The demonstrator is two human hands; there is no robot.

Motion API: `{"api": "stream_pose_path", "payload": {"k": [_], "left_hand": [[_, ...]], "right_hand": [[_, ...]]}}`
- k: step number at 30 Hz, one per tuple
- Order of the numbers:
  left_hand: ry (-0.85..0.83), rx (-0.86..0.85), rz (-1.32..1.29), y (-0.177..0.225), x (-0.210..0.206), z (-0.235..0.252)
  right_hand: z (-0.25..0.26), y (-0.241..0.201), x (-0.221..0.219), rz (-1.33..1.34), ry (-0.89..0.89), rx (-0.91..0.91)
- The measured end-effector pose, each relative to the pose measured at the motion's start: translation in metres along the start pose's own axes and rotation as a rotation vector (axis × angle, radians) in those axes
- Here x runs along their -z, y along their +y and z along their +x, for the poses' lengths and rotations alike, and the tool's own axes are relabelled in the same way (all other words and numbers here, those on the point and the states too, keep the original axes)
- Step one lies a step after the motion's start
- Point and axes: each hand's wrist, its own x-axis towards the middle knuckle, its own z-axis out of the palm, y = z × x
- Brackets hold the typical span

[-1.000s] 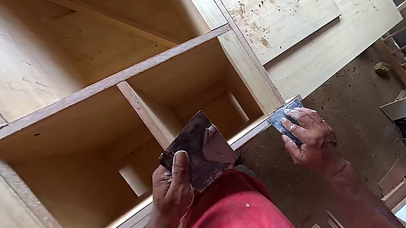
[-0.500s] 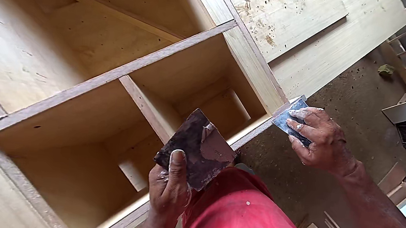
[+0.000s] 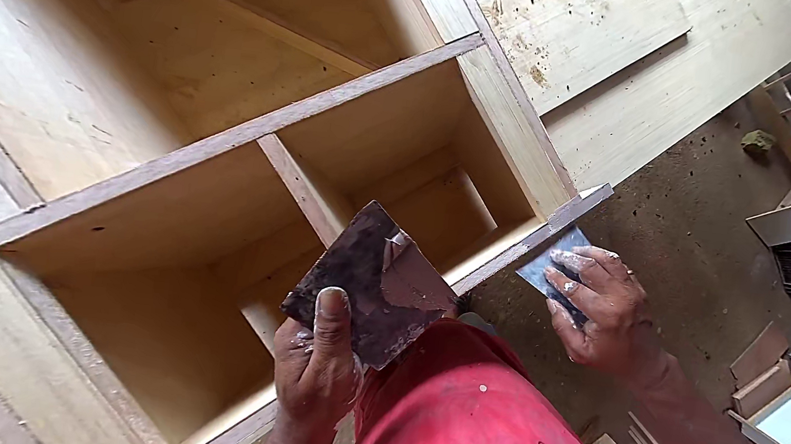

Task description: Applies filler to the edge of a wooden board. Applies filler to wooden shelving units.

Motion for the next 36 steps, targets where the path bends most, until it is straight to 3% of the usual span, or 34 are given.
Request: {"api": "stream_pose_path", "payload": {"k": [7,12,14,18,21,27,33,36], "left_hand": [[0.006,0.009,-0.002,-0.002,0.007,0.001],[0.01,-0.003,-0.018,0.002,0.012,-0.002],[0.027,-0.011,-0.016,0.003,0.015,-0.001],[0.036,-0.006,0.005,0.005,0.017,-0.004],[0.049,-0.001,0.02,0.008,0.015,-0.005],[0.068,-0.013,0.013,0.009,0.014,-0.008],[0.043,-0.025,-0.019,0.01,0.014,-0.011],[0.057,-0.029,-0.008,0.008,0.017,-0.01]], "right_hand": [[0.025,0.004,0.005,-0.07,0.031,0.008],[0.008,0.015,0.013,-0.047,-0.032,0.0],[0.002,0.016,0.013,-0.047,0.018,0.015],[0.001,0.019,-0.02,-0.019,0.172,0.048],[-0.008,0.025,-0.042,-0.011,0.174,0.014],[0.002,0.02,-0.009,-0.025,0.169,0.018],[0.006,0.02,0.015,-0.054,-0.02,-0.01],[0.007,0.012,0.02,-0.06,0.019,0.006]]}}
